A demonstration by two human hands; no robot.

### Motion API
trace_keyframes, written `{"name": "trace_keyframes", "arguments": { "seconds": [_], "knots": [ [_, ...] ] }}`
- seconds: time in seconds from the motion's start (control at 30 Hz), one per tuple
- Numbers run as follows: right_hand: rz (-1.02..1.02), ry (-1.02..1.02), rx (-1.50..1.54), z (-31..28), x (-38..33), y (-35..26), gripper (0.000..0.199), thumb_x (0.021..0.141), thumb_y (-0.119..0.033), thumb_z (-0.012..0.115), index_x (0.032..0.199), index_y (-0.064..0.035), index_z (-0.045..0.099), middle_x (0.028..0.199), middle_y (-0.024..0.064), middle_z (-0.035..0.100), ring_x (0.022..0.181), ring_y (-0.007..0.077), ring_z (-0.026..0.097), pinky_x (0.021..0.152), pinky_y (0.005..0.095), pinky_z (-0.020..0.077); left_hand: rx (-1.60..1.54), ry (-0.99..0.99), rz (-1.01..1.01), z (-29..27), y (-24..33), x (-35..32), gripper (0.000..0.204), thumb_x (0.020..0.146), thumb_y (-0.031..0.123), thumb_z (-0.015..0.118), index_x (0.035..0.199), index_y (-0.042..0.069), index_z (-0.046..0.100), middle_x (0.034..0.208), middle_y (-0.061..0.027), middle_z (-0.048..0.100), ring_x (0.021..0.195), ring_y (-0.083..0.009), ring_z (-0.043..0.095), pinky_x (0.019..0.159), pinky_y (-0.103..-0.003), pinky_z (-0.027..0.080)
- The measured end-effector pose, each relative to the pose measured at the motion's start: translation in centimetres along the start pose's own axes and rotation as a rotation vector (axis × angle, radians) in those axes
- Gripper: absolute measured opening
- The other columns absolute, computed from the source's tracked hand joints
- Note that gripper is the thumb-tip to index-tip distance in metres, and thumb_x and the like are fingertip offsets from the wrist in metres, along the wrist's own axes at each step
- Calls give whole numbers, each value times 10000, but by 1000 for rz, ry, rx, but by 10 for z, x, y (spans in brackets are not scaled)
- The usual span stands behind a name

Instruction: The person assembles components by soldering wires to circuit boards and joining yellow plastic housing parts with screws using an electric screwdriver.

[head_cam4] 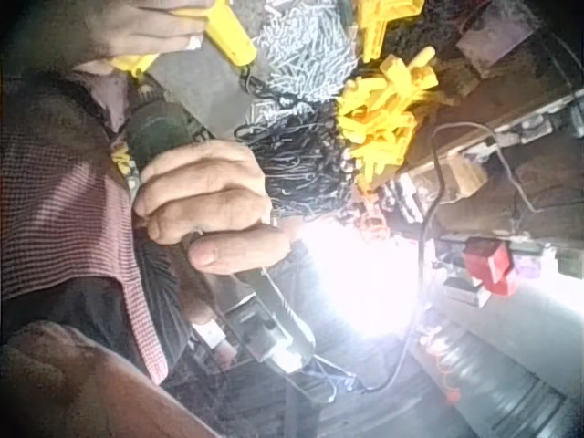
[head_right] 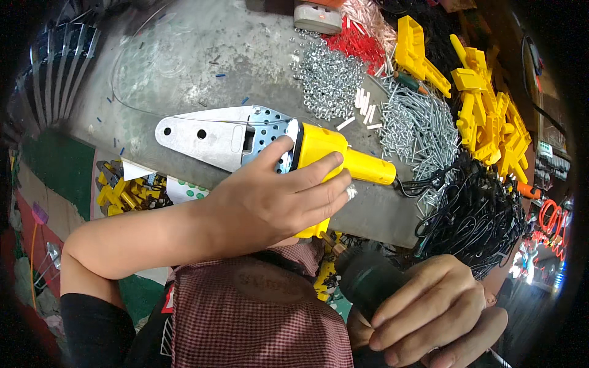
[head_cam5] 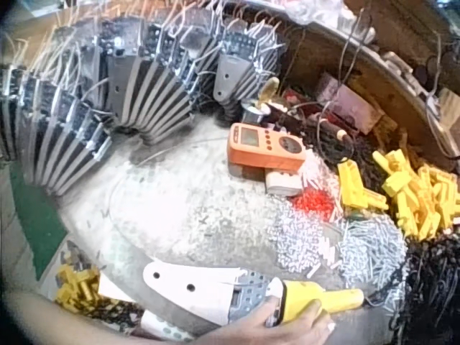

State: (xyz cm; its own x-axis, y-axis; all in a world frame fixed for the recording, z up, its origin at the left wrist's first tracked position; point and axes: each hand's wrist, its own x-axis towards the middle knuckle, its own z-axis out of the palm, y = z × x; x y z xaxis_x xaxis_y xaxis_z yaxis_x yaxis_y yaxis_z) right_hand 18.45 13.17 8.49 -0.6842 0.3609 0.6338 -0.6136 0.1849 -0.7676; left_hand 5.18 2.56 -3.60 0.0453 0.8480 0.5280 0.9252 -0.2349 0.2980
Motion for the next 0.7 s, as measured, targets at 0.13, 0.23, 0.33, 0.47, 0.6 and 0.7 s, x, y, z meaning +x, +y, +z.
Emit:
{"name": "trace_keyframes", "arguments": {
  "seconds": [0.13, 0.23, 0.33, 0.47, 0.6, 0.7],
  "knots": [
    [75, 97, 24, -3, 0, 3, 424, 689, -306, 824, 826, -87, 488, 589, 16, 600, 470, 96, 604, 471, 204, 521, -48, 92, 5, 5, 0, 2, 317, 840, 218, 523, 1089, 56, 632, 1168, -54, 580, 1201, -231, 447, 928, -454, 397],
    [233, -408, 212, -30, 16, 17, 304, 778, -244, 751, 845, -72, 509, 643, 69, 656, 534, 169, 652, 484, 253, 540, 2, 40, 7, 3, 5, 1, 320, 840, 218, 515, 1091, 57, 630, 1177, -66, 574, 1206, -237, 444, 941, -480, 382],
    [169, -529, 265, -32, 20, 28, 268, 810, -219, 732, 873, -62, 524, 664, 84, 670, 562, 183, 668, 500, 278, 554, 122, -2, -59, 2, 10, 3, 242, 847, 254, 556, 1047, 162, 654, 1189, 41, 570, 1274, -170, 405, 938, -481, 367],
    [151, -531, 270, -29, 17, 32, 329, 805, -268, 754, 904, -45, 534, 666, 86, 665, 570, 190, 670, 516, 279, 568, 74, 20, -84, 8, 14, 1, 234, 838, 255, 550, 1031, 168, 649, 1188, 36, 572, 1271, -161, 409, 932, -495, 359],
    [166, -202, 85, -13, 3, 19, 398, 782, -313, 776, 932, -39, 530, 643, 76, 644, 548, 183, 662, 510, 282, 572, 82, 29, -87, 10, 15, 0, 244, 848, 259, 537, 1055, 175, 635, 1189, 27, 572, 1284, -168, 400, 951, -512, 326],
    [153, -444, 296, -37, 29, 3, 406, 707, -230, 811, 937, -32, 541, 590, 64, 624, 460, 168, 621, 450, 275, 552, 138, -27, -82, 9, 30, -3, 309, 807, 304, 581, 1085, 176, 624, 1228, 10, 566, 1282, -176, 407, 945, -533, 320]
  ]
}}
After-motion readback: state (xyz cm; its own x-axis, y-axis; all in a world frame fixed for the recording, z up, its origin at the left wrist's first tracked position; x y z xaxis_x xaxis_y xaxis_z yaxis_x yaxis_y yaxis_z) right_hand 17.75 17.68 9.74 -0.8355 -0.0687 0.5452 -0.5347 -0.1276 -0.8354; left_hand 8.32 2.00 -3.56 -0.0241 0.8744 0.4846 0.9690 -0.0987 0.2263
